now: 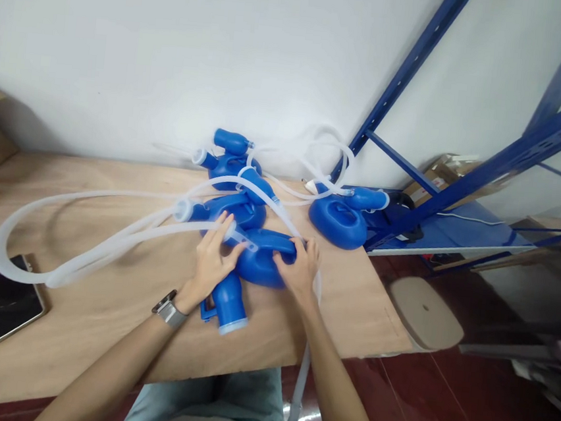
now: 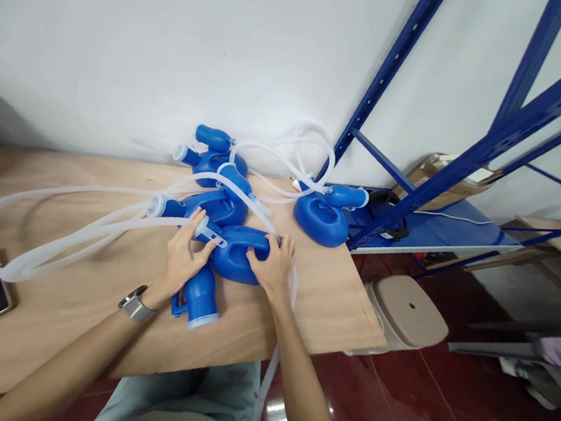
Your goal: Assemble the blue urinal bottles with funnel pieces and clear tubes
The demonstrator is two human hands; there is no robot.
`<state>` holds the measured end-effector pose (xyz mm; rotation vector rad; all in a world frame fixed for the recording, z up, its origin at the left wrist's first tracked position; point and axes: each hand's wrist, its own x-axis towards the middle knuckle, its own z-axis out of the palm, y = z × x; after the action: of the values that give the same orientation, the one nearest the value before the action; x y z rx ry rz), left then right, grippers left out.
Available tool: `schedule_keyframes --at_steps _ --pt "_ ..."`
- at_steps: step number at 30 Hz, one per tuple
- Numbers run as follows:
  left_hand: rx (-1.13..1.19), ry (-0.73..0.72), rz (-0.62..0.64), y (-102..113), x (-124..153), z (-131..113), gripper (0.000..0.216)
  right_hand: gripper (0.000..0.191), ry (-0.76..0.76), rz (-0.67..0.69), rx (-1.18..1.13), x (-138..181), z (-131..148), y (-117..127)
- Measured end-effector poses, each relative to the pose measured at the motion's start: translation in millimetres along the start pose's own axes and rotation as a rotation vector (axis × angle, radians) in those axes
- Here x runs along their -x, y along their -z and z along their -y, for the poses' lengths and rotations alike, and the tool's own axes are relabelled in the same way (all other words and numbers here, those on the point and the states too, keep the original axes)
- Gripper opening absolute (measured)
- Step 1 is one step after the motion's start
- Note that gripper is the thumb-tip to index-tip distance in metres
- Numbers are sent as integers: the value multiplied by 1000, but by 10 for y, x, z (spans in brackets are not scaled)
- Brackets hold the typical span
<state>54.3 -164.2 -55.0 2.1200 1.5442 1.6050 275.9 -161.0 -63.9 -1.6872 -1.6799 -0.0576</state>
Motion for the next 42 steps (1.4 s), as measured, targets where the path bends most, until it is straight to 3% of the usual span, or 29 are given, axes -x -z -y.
schedule_keyframes --at_steps 10,16,20,24,32,37,40,42 --pt "-51 94 26 2 -32 -99 60 37 -40 26 50 45 108 35" --pt "-173 248 168 34 -156 -167 70 41 -49 -10 96 67 130 -20" --pt "-84 154 287 198 -294 76 64 37 -22 3 71 62 94 -21" --pt "-178 65 455 307 -438 230 53 34 -17 11 49 72 86 -8" --pt "-525 274 427 294 -448 -141 59 33 -42 15 38 87 141 -2" --pt "-119 255 479 448 -468 -46 57 40 6 76 32 65 148 107" --pt "-40 355 400 384 -476 -60 52 49 185 187 11 -32 235 224" --pt "-70 392 312 273 -464 -120 47 45 335 280 -24 -135 346 278"
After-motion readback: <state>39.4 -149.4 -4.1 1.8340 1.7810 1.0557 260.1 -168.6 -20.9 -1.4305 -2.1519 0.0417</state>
